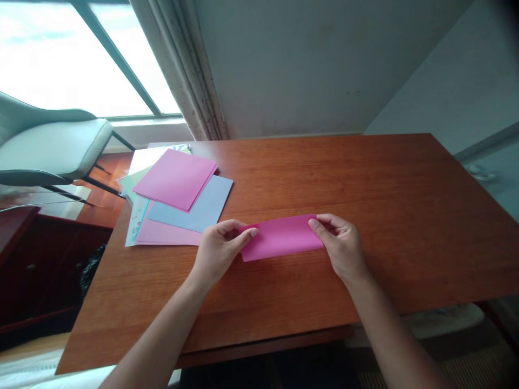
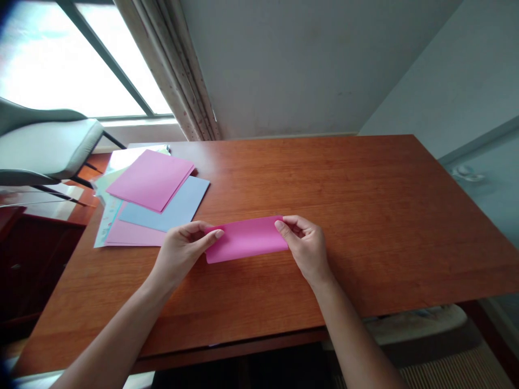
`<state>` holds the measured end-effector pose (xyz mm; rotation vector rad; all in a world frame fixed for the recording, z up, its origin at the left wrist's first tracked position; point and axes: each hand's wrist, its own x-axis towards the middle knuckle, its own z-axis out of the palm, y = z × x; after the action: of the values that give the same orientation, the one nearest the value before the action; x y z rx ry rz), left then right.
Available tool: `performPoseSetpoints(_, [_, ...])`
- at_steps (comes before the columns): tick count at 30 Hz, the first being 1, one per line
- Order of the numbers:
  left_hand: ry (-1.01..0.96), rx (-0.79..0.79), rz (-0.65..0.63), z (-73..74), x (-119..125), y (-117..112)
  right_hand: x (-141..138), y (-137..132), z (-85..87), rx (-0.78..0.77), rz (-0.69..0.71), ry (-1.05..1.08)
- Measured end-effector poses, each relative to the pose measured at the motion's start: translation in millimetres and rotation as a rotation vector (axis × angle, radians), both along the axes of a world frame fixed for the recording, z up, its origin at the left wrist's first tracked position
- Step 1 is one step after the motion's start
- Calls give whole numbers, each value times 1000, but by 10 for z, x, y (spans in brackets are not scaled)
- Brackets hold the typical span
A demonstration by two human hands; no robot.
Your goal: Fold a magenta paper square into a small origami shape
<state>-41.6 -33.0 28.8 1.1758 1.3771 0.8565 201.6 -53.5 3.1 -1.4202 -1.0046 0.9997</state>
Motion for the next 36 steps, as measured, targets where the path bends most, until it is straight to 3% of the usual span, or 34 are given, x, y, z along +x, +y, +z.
performPoseSetpoints(21, [46, 16, -4, -47, -21, 1, 4, -2, 39, -7, 52, 30])
performPoseSetpoints(29, [-113, 10, 57, -51, -9, 9, 44, 6, 7, -1, 11, 94])
performPoseSetpoints(36, [-117, -14, 62, -13, 5, 0, 68, 0, -8, 3, 9, 81])
